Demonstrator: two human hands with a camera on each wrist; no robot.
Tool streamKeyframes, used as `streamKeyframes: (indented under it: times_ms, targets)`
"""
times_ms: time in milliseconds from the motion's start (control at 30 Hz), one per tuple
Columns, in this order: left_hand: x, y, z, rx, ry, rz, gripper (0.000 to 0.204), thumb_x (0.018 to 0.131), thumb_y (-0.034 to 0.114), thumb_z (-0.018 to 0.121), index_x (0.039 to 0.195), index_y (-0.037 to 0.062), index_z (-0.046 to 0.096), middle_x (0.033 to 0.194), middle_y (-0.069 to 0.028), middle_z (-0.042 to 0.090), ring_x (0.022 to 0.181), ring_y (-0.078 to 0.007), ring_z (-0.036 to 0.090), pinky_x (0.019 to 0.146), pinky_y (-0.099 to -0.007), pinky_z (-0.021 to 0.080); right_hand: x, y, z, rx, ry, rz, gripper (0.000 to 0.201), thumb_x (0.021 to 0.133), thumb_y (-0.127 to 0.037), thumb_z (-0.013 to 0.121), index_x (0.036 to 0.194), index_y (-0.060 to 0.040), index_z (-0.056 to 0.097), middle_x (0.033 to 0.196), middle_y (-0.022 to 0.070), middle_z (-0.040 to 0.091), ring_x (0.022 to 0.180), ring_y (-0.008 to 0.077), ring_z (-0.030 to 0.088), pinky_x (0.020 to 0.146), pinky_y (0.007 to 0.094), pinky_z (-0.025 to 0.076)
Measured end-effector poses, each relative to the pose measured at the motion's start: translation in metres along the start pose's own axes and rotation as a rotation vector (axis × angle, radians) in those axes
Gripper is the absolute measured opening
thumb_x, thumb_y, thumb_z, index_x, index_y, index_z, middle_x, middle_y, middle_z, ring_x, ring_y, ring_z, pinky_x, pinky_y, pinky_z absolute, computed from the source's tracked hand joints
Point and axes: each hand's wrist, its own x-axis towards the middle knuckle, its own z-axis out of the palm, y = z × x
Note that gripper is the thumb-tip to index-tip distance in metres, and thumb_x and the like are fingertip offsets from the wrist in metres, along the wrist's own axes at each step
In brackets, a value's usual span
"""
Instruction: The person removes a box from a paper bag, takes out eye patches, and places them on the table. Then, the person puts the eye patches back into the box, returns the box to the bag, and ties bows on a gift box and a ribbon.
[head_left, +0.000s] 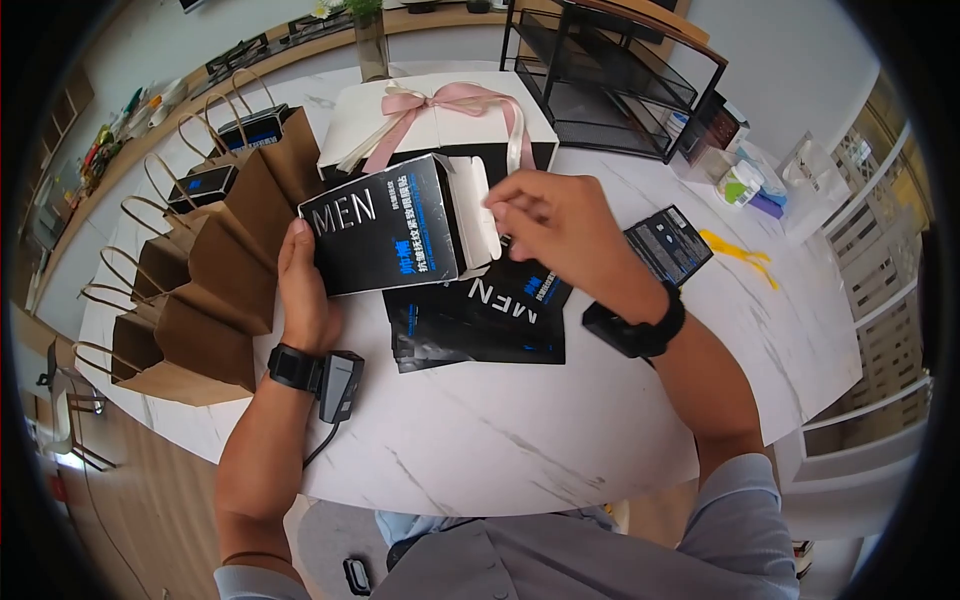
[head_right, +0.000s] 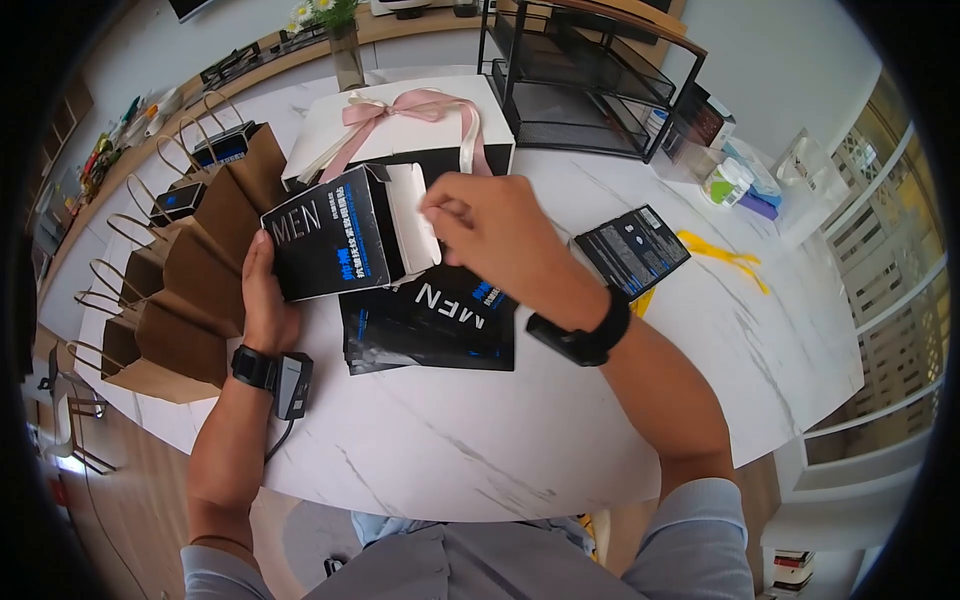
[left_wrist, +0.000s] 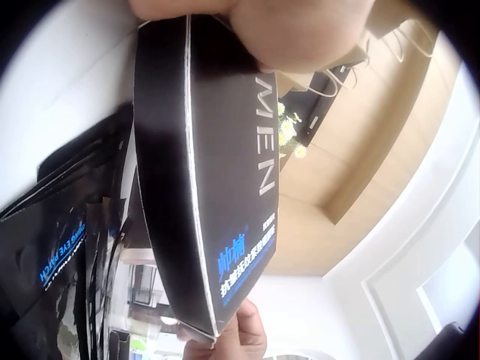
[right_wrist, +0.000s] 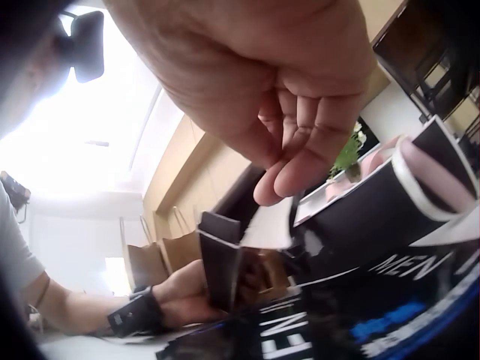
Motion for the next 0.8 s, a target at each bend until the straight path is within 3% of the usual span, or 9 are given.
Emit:
streamKeyframes:
  times_ms: [33,67,100,167,200,300,433,467,800]
  targets:
    - [0.001,-0.001,-0.001,0.006,0.013,-0.004,0.035,0.107,0.036,0.047,0.122,0.0083,0.061,0.118,-0.0009,0.066,0.107,-0.0121,0.061,0.099,-0.0313,0.046,-0.001,-0.003,-0.012,-0.216,-0.035,0.107,0.018,0.095,-0.014,0.067,0.096,0.0036,0.068,0.079,0.0160,0.072,0.068,0.0205,0.073,0.064,0.0275,0.056]
    - [0.001,-0.002,-0.001,0.013,0.021,-0.009,0.034,0.108,0.036,0.046,0.122,0.0081,0.062,0.118,-0.0012,0.066,0.107,-0.0124,0.061,0.099,-0.0314,0.047,0.001,0.011,-0.019,-0.464,-0.070,0.062,0.039,0.091,-0.034,0.073,0.097,0.0045,0.068,0.084,0.0195,0.072,0.077,0.0276,0.073,0.069,0.0351,0.057]
    - [0.000,-0.002,0.001,0.013,0.014,-0.011,0.034,0.108,0.036,0.046,0.122,0.0081,0.062,0.118,-0.0012,0.066,0.107,-0.0124,0.061,0.099,-0.0314,0.047,-0.001,0.018,-0.018,-0.465,-0.064,0.067,0.039,0.091,-0.034,0.073,0.097,0.0045,0.068,0.084,0.0195,0.072,0.077,0.0276,0.073,0.069,0.0351,0.057]
    - [0.000,0.001,0.005,-0.003,0.042,-0.012,0.035,0.108,0.035,0.045,0.122,0.0076,0.061,0.118,-0.0016,0.067,0.106,-0.0127,0.061,0.099,-0.0315,0.047,-0.003,0.025,-0.013,-1.046,-0.222,-0.069,0.062,0.082,-0.052,0.076,0.097,0.0066,0.064,0.083,0.0179,0.069,0.086,0.0312,0.071,0.070,0.0403,0.057]
    - [0.000,0.001,0.006,0.001,0.039,-0.012,0.035,0.108,0.035,0.045,0.122,0.0076,0.061,0.118,-0.0016,0.067,0.106,-0.0127,0.061,0.099,-0.0315,0.047,-0.003,0.026,-0.010,-1.042,-0.339,-0.002,0.077,0.071,-0.065,0.075,0.095,0.0071,0.062,0.085,0.0208,0.068,0.093,0.0385,0.068,0.076,0.0470,0.056]
    - [-0.002,0.002,0.004,0.011,0.028,0.008,0.035,0.108,0.035,0.045,0.122,0.0076,0.062,0.117,-0.0018,0.067,0.106,-0.0123,0.061,0.098,-0.0312,0.046,-0.006,0.040,-0.002,-1.016,-0.277,-0.103,0.078,0.069,-0.065,0.077,0.097,0.0064,0.061,0.090,0.0229,0.065,0.092,0.0388,0.068,0.078,0.0448,0.056]
    - [-0.003,0.004,0.007,0.002,0.048,-0.003,0.035,0.108,0.034,0.046,0.120,0.0050,0.061,0.115,-0.0008,0.066,0.103,-0.0105,0.059,0.096,-0.0283,0.046,0.004,0.043,-0.018,-0.924,-0.381,0.027,0.085,0.062,-0.063,0.083,0.098,0.0108,0.059,0.094,0.0254,0.063,0.095,0.0408,0.066,0.081,0.0443,0.056]
    - [-0.002,0.005,0.008,-0.001,0.072,0.001,0.035,0.108,0.034,0.046,0.120,0.0051,0.061,0.114,-0.0008,0.066,0.103,-0.0105,0.059,0.095,-0.0281,0.046,0.001,0.048,-0.020,-0.906,-0.309,-0.047,0.085,0.061,-0.061,0.085,0.095,0.0125,0.059,0.092,0.0267,0.063,0.093,0.0414,0.067,0.081,0.0444,0.056]
    - [-0.003,0.005,0.007,-0.002,0.042,0.017,0.034,0.108,0.035,0.047,0.118,0.0058,0.062,0.113,-0.0010,0.066,0.102,-0.0106,0.060,0.095,-0.0283,0.046,0.006,0.052,-0.026,-0.919,-0.381,-0.030,0.072,0.066,-0.051,0.086,0.090,0.0106,0.059,0.078,0.0245,0.065,0.081,0.0411,0.068,0.078,0.0432,0.054]
